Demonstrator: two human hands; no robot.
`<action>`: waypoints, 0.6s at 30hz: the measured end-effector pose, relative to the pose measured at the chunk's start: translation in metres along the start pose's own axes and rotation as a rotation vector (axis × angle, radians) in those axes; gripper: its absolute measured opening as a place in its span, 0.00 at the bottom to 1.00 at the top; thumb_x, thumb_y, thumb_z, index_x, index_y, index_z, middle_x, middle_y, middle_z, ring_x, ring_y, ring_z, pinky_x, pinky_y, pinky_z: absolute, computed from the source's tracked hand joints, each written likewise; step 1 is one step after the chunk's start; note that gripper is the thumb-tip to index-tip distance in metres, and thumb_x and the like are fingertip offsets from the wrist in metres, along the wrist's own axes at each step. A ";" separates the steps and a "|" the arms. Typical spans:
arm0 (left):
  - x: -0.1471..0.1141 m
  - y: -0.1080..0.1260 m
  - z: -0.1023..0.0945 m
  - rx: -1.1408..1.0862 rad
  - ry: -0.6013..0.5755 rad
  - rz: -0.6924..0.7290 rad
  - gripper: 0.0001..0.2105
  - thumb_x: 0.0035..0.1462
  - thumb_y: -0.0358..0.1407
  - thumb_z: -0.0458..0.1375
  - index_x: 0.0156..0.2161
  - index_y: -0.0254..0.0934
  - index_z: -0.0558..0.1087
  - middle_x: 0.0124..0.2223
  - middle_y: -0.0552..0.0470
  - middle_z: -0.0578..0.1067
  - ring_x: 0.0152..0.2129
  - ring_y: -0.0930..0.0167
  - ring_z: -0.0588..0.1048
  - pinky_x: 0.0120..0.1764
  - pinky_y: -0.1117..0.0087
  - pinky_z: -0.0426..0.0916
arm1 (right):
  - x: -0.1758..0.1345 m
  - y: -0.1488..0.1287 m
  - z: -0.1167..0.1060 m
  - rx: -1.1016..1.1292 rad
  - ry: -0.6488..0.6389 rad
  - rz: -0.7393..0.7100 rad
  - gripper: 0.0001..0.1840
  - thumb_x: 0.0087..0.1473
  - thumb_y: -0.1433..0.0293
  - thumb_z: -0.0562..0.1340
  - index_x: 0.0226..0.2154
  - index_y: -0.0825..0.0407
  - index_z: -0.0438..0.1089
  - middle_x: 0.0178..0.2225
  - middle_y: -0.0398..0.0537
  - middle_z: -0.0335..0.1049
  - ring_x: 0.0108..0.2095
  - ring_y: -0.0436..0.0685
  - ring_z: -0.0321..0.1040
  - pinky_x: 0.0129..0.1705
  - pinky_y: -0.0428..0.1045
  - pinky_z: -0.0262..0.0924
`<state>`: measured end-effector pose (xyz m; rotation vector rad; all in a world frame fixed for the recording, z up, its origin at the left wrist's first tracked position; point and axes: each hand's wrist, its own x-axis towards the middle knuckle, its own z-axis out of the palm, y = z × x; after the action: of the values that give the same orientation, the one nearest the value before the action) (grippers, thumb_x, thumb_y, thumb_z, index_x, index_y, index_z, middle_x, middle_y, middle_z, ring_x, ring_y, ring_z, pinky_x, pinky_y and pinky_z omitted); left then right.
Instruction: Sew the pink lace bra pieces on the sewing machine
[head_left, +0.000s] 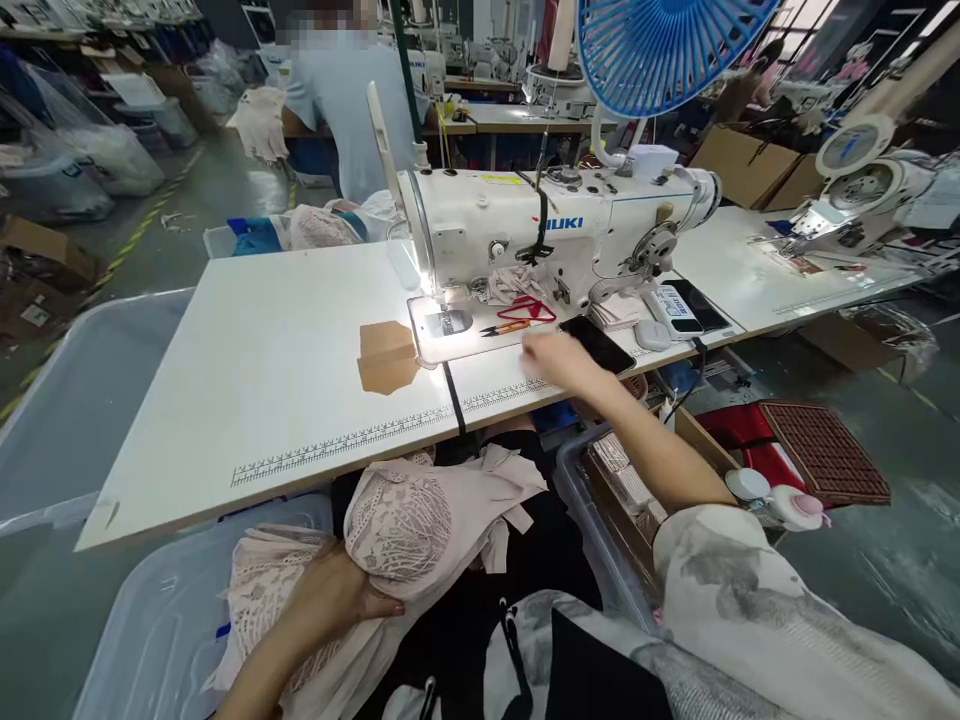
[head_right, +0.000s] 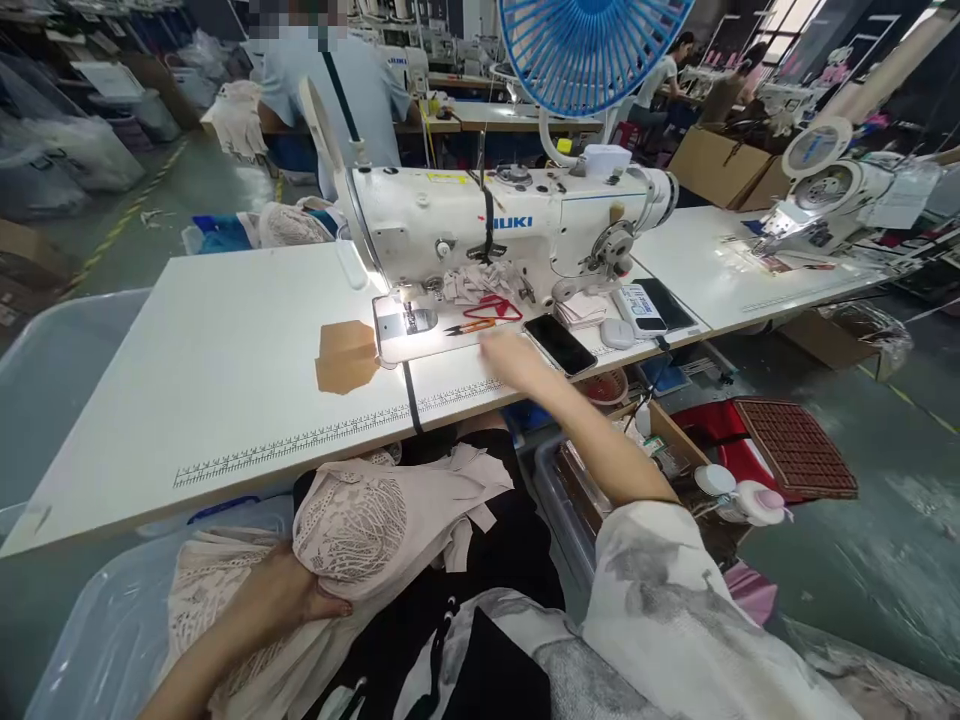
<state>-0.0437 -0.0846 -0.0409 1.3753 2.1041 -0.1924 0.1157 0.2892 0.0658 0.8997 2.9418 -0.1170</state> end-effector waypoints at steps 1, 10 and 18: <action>-0.001 0.003 -0.001 0.006 0.001 -0.012 0.38 0.47 0.50 0.66 0.61 0.31 0.71 0.60 0.36 0.75 0.57 0.45 0.72 0.56 0.54 0.68 | 0.015 0.013 -0.006 0.021 0.099 0.062 0.17 0.68 0.69 0.51 0.49 0.58 0.72 0.44 0.64 0.75 0.47 0.66 0.71 0.51 0.57 0.62; -0.046 0.000 0.007 0.008 0.267 0.002 0.28 0.48 0.48 0.68 0.52 0.35 0.79 0.56 0.36 0.78 0.56 0.45 0.73 0.63 0.45 0.61 | 0.087 0.059 0.006 0.154 0.289 0.155 0.09 0.59 0.78 0.58 0.38 0.59 0.74 0.43 0.63 0.74 0.46 0.65 0.69 0.50 0.56 0.62; -0.068 0.012 -0.045 -0.438 0.941 0.060 0.13 0.67 0.45 0.53 0.46 0.47 0.78 0.48 0.53 0.82 0.42 0.66 0.81 0.43 0.69 0.77 | 0.042 -0.001 0.025 0.357 0.699 -0.088 0.17 0.67 0.75 0.48 0.44 0.57 0.72 0.39 0.58 0.74 0.40 0.60 0.70 0.47 0.53 0.63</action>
<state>-0.0331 -0.1127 0.0360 1.3732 2.5691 1.0734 0.0813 0.3091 0.0379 1.0163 3.6928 -0.4232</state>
